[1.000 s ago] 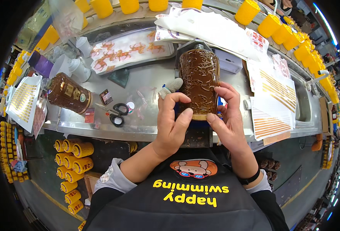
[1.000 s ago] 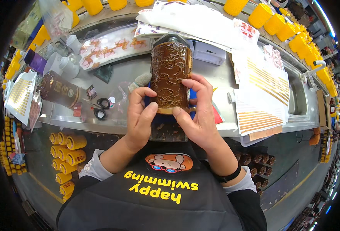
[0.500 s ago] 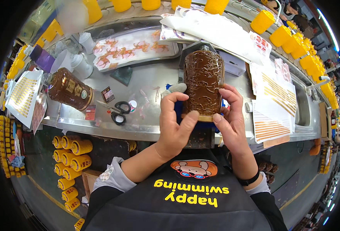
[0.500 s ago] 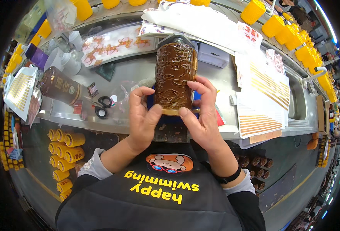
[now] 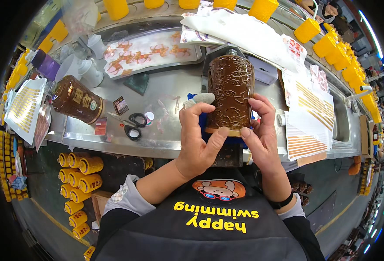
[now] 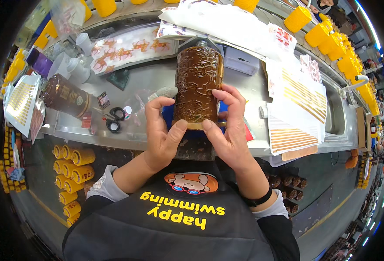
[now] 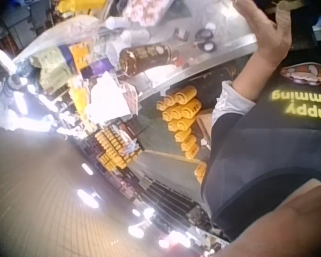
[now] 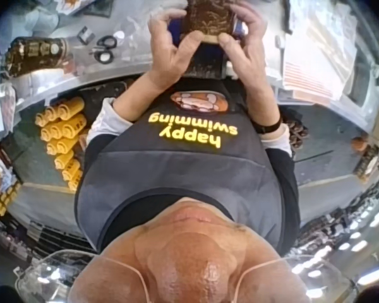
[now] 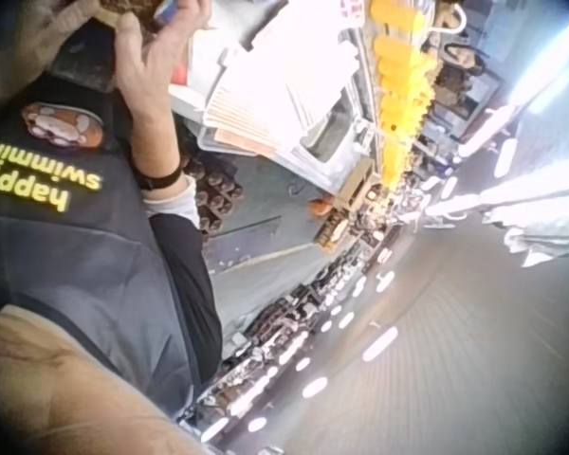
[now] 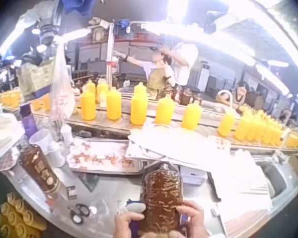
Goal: Applying and smoothing gold decorative labels onto brown textured bottles at a manufacturing workstation.
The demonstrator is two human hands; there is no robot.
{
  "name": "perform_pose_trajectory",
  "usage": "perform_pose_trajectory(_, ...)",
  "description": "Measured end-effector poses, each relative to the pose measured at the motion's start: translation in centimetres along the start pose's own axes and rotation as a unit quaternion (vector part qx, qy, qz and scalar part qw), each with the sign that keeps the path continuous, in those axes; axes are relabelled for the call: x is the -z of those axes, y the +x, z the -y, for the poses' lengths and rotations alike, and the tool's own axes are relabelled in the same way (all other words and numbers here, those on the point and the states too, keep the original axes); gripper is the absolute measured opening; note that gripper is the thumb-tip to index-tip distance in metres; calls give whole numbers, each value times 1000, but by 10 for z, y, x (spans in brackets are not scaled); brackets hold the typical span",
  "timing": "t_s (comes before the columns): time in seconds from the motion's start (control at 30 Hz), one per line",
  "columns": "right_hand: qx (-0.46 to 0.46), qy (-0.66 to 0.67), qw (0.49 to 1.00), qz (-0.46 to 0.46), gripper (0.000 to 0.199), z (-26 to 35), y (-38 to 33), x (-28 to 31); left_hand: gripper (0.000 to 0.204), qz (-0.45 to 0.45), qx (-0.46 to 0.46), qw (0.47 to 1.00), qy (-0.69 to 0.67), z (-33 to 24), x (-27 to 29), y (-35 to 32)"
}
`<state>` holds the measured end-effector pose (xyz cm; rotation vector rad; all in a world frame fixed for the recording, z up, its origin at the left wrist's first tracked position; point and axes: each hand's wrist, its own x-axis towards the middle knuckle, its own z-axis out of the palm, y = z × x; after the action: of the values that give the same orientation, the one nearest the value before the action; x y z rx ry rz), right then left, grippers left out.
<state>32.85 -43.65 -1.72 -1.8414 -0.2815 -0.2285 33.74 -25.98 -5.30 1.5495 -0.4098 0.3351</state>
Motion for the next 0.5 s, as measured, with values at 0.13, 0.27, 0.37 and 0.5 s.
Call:
perform_pose_trajectory(0.13, 3, -14, 1000, 2, 58, 1, 0, 1, 44, 14, 39, 999, 2, 2, -4, 1)
perform_pose_trajectory(0.27, -6, -4, 1000, 4, 58, 0, 0, 1, 35, -44, 6, 998, -34, -5, 2, 0)
perform_pose_trajectory(0.37, 5, -10, 1000, 1, 58, -2, 0, 0, 27, -13, -261, 948, 182, -13, 11, -5)
perform_pose_trajectory(0.5, 8, -16, 1000, 9, 58, -3, 0, 1, 23, 30, -323, 901, 288, -7, 5, -8)
